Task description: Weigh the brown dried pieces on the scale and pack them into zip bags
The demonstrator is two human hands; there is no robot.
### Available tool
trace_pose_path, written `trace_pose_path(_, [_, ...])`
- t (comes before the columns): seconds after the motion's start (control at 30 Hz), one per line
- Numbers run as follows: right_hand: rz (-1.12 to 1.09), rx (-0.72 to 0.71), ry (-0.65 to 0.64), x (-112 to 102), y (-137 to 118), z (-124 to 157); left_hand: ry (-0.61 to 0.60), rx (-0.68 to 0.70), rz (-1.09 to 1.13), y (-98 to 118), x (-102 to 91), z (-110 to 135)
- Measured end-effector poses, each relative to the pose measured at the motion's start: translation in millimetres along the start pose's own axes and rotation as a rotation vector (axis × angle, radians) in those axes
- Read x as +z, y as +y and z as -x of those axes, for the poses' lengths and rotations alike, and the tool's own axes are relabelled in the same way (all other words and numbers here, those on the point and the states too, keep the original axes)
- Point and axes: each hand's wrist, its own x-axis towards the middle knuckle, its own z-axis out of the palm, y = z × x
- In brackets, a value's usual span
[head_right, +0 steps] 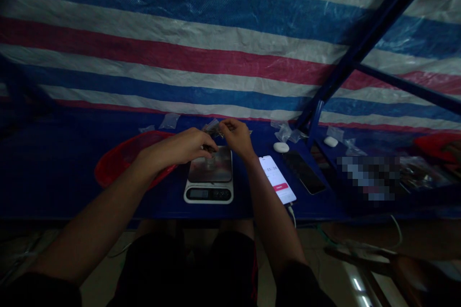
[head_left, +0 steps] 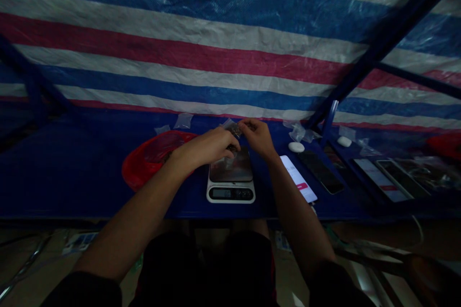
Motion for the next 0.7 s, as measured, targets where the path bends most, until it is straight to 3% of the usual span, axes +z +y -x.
trace_pose_path(0.4, [-0.028,0.026,-0.053,3.9,-2.5,3.7,0.002,-0.055,-0.015,0.9,-2.2,-0.6])
trace_pose_path(0.7, [-0.006,0.045,-0.102,3.0,-3.9,7.1,0.037,0.026,0.037,3.9,-7.1,3.2])
